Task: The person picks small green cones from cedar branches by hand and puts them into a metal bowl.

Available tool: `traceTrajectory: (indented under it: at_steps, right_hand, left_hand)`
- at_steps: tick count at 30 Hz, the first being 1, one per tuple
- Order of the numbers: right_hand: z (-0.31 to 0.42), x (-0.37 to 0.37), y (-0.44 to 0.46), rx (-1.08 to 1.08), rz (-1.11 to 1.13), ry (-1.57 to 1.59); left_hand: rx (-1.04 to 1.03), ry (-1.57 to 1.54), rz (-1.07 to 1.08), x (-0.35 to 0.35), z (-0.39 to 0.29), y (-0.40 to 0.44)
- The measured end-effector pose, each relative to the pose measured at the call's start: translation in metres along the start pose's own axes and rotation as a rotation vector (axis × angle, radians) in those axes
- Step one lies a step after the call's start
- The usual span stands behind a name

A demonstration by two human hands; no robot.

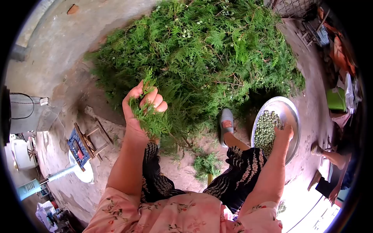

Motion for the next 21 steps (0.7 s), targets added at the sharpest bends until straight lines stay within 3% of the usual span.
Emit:
traceTrajectory:
  at_steps: [2, 4, 5, 6, 9, 12, 17, 18, 21]
  right_hand:
    - [0.022, 0.009, -0.001, 0.114, -0.097, 0.065]
    - [0.067, 0.013, 0.014, -0.265, -0.106, 1.769]
    - [0.122, 0.052, 0.01, -0.222, -0.105, 1.856]
    - [0.165, 0.081, 0.002, -0.159, -0.053, 1.718]
    - [0.25, 0.122, -0.041, 0.067, 0.262, 1.721]
    - [0.293, 0.149, -0.081, 0.211, 0.522, 1.726]
    - [0.315, 0.154, -0.1, 0.254, 0.661, 1.987]
    - [0.317, 0.152, -0.101, 0.253, 0.661, 1.986]
    - [0.32, 0.152, -0.102, 0.258, 0.57, 1.83]
  left_hand:
    - [0.004, 0.024, 0.038, -0.002, 0.001, 0.0]
    - [0.009, 0.092, -0.005, -0.007, 0.003, 0.0]
    - [0.008, 0.093, -0.004, -0.009, 0.004, 0.0]
    - [0.0, 0.129, -0.03, -0.01, 0.005, 0.001]
    - [-0.018, 0.216, -0.116, -0.015, 0.009, 0.001]
    - [-0.032, 0.291, -0.204, -0.02, 0.013, 0.0]
    - [-0.101, 0.508, -0.42, -0.036, 0.018, 0.0]
    - [-0.153, 0.551, -0.526, -0.038, 0.02, 0.0]
    - [-0.147, 0.52, -0.493, -0.026, 0.023, 0.001]
Point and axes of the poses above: each hand's wrist, its own y-axis towards the middle knuckle, its own x-axis out of the back of the hand, z = x × y, the point moved 1 cm from there along y, towards the middle knuckle, and after that the axes turned 6 degrees about x, right-handed, at the moved point
